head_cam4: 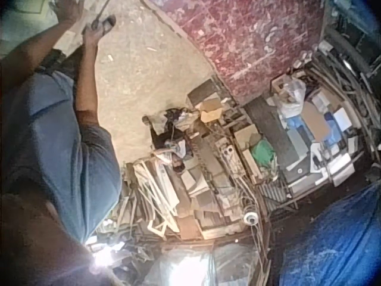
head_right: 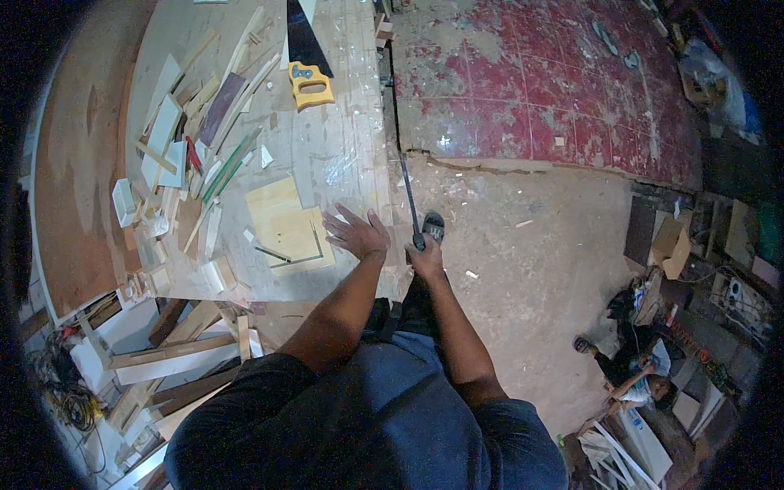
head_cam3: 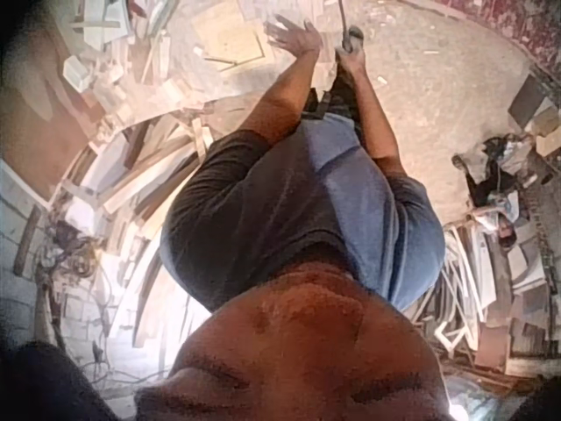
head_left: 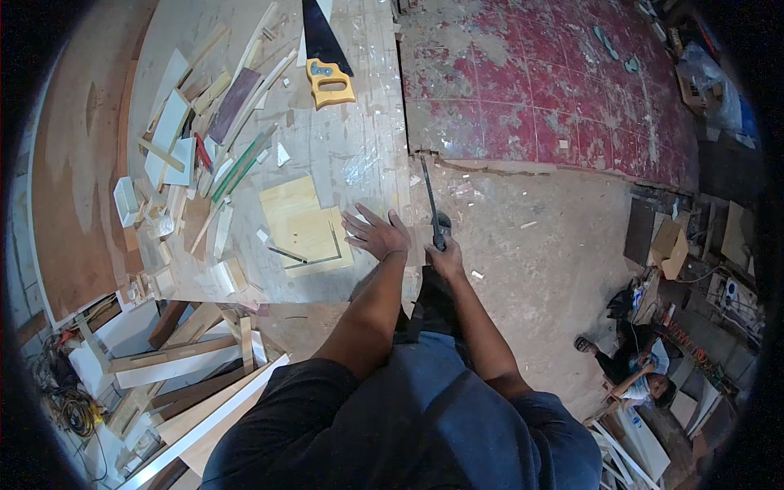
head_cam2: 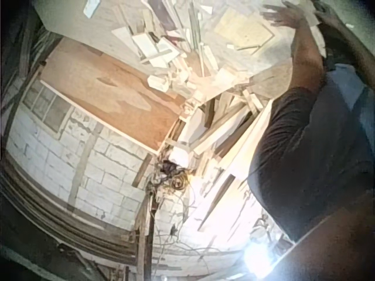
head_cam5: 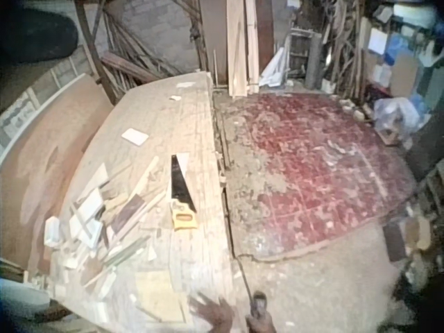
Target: The person cuts a wooden piece with a handheld saw blade while holding it against the edge of a workbench, repositioning the wood and continuing to saw it.
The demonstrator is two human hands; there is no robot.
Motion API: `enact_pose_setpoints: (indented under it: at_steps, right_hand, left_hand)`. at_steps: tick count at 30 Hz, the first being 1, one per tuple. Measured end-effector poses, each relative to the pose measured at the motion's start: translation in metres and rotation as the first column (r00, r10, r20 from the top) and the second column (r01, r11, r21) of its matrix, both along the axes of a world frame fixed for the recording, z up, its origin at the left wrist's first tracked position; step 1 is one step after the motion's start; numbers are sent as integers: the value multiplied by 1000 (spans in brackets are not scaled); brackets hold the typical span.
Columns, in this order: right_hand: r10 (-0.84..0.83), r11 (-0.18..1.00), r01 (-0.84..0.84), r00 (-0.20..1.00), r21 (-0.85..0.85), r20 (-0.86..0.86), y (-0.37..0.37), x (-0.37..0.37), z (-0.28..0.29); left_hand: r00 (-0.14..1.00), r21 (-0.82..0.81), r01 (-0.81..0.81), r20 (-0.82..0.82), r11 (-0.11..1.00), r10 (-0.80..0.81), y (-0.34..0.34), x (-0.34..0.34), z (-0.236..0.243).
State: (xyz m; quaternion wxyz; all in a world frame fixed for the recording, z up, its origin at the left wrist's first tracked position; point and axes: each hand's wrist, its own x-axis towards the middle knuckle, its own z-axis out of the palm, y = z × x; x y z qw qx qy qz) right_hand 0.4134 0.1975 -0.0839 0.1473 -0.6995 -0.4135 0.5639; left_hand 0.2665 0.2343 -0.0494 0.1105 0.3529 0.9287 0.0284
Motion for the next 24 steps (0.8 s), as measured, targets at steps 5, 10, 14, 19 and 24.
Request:
enact_pose_setpoints:
  at_steps: [5, 10, 14, 19, 24]
  right_hand:
    - [6, 890, -91, 982, 447, 188, 1, -15, 43]
    - [86, 926, -171, 964, 337, 253, -11, -20, 91]
    - [253, 945, -295, 933, 139, 255, -27, -44, 121]
    - [267, 925, -333, 911, 180, 316, -44, -57, 117]
    - [321, 920, -370, 900, 126, 296, -57, -57, 116]
  left_hand:
    - [999, 4, 1, -43, 1000, -1, -5, -5, -9]
    - [998, 41, 22, -59, 999, -19, -4, -1, -10]
    - [998, 50, 12, -55, 999, -9, -5, -3, -9]
    - [999, 42, 17, -49, 999, -15, -3, 0, -8]
    - [998, 39, 20, -56, 999, -18, -3, 2, -7]
